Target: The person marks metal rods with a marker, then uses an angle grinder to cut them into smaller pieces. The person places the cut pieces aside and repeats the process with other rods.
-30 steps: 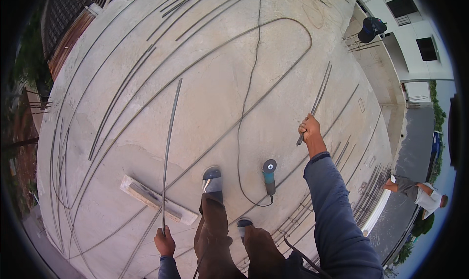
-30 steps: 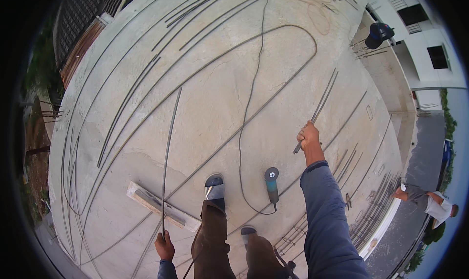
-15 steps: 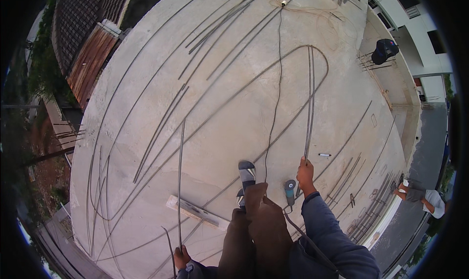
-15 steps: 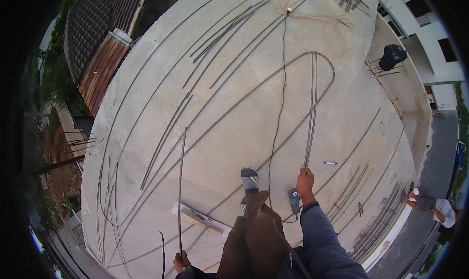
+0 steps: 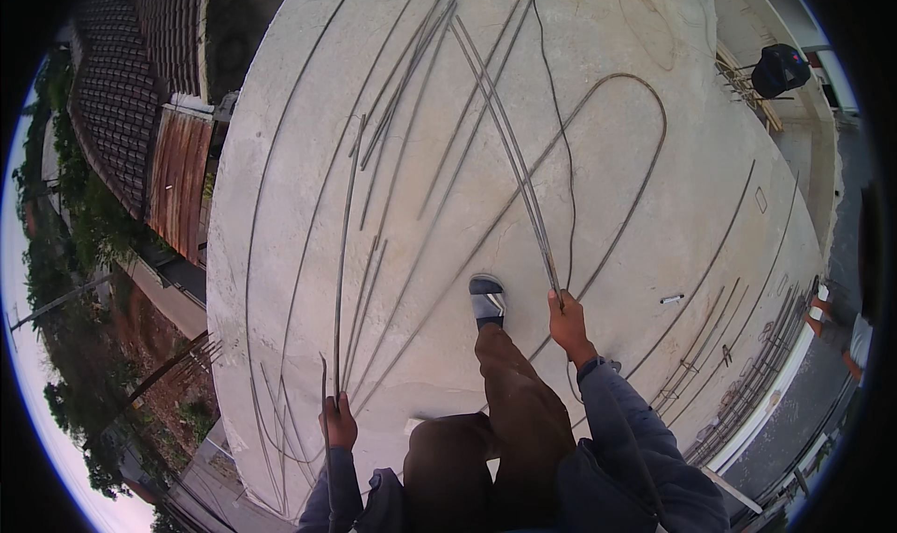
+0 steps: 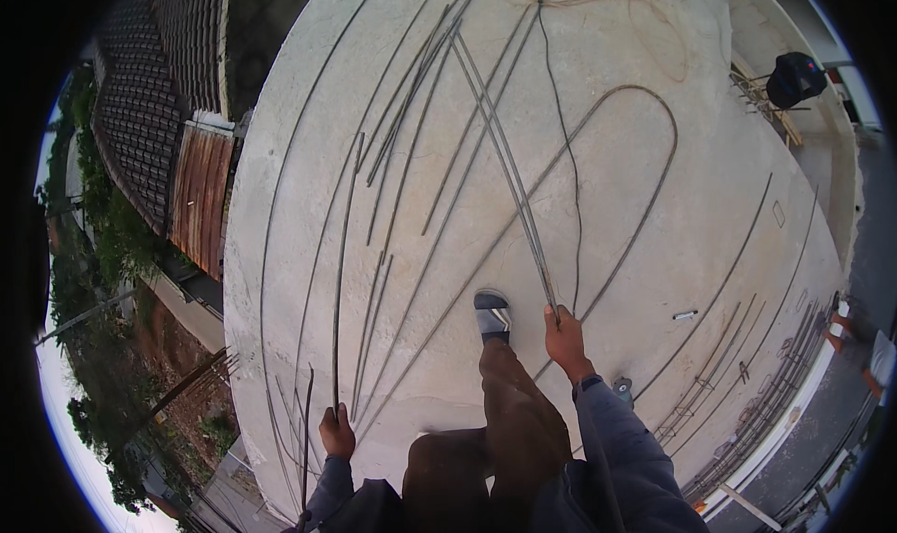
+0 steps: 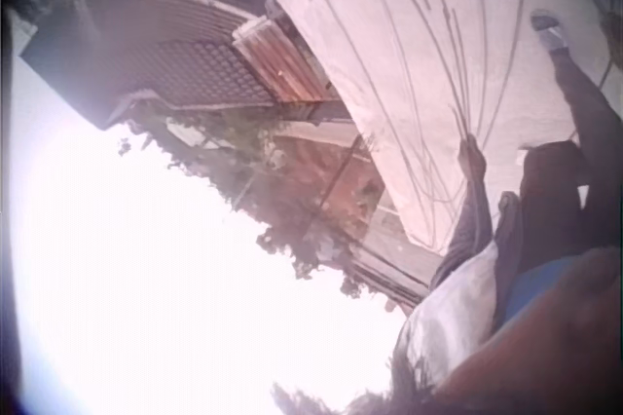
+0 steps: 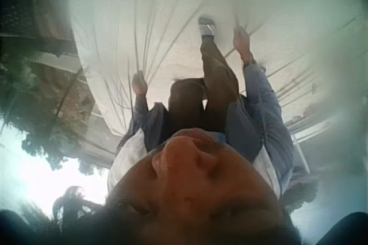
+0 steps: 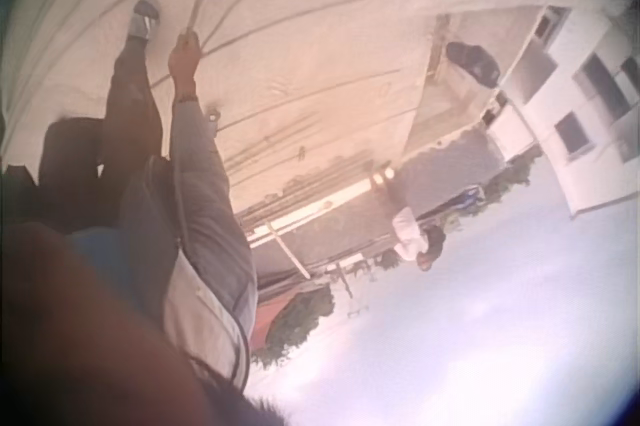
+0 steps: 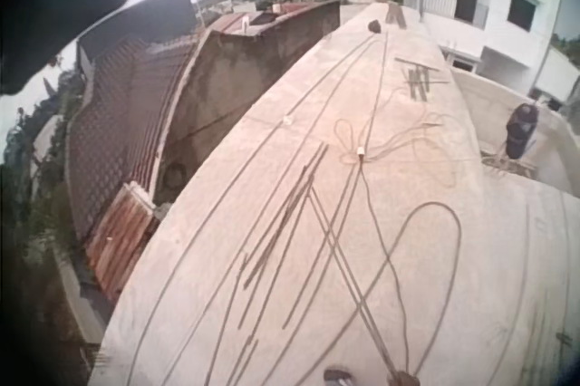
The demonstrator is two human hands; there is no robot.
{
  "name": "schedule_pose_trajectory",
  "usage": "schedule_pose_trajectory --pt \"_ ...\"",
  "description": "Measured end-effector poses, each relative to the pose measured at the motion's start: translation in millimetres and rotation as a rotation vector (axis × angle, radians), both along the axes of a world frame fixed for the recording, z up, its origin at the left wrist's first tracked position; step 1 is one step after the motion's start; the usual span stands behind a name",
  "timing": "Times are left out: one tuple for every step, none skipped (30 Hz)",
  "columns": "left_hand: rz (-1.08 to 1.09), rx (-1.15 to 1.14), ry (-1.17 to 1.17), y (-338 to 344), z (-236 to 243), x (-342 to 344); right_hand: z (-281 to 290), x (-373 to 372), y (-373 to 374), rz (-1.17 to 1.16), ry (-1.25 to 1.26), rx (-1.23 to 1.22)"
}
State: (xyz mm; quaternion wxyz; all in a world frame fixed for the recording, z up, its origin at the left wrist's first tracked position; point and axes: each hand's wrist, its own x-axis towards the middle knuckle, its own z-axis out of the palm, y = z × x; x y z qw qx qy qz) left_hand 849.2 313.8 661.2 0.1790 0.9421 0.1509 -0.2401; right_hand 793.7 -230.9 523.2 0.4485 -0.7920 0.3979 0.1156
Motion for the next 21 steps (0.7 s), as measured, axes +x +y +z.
schedule_pose_trajectory --pt "-0.121 0.094 -0.039 11 -17 36 0 17 13 0.004 0.004 0.011" --pt "-0.090 0.035 -0.028 -7 -16 91 4 41 17 0.004 0.038 0.014" --pt "-0.141 0.010 -0.075 -15 -22 138 4 61 26 -0.011 0.020 0.024" --pt "-0.130 -0.039 -0.092 -21 -35 184 3 79 35 -0.025 0.000 0.029" --pt "-0.251 0.038 -0.214 -3 -67 215 2 98 46 -0.033 -0.021 0.041" --pt "-0.176 -0.054 -0.116 -26 -65 266 3 116 56 -0.065 -0.017 0.062" --pt "-0.192 -0.075 -0.126 -33 -75 307 9 137 69 -0.095 -0.018 0.095" --pt "-0.202 -0.107 -0.135 -47 -80 345 12 155 82 -0.125 -0.015 0.128" --pt "-0.227 -0.114 -0.155 -56 -93 383 12 171 95 -0.140 -0.005 0.126" --pt "-0.261 -0.162 -0.186 -66 -108 417 9 186 108 -0.159 0.004 0.122" --pt "-0.298 -0.185 -0.191 -78 -122 450 5 197 122 -0.183 0.016 0.119" --pt "-0.329 -0.193 -0.221 -84 -143 478 -3 206 136 -0.182 0.005 0.099" --pt "-0.360 -0.217 -0.235 -89 -164 505 -12 213 151 -0.183 -0.002 0.075" --pt "-0.396 -0.229 -0.222 -92 -187 532 -21 217 168 -0.186 -0.005 0.051" --pt "-0.425 -0.238 -0.249 -89 -215 553 -29 219 187 -0.200 0.011 0.049" --pt "-0.457 -0.248 -0.291 -87 -244 582 -40 227 207 -0.215 0.012 0.046" --pt "-0.450 -0.263 -0.283 -90 -269 608 -55 232 223 -0.219 0.027 0.044" --pt "-0.435 -0.247 -0.246 -80 -285 622 -59 244 244 -0.258 -0.006 0.075" --pt "-0.479 -0.244 -0.283 -80 -306 640 -62 251 272 -0.307 0.008 0.112" --pt "-0.513 -0.213 -0.287 -80 -327 647 -66 258 288 -0.360 0.019 0.133" --pt "-0.527 -0.213 -0.270 -76 -347 656 -74 265 309 -0.426 0.026 0.147"
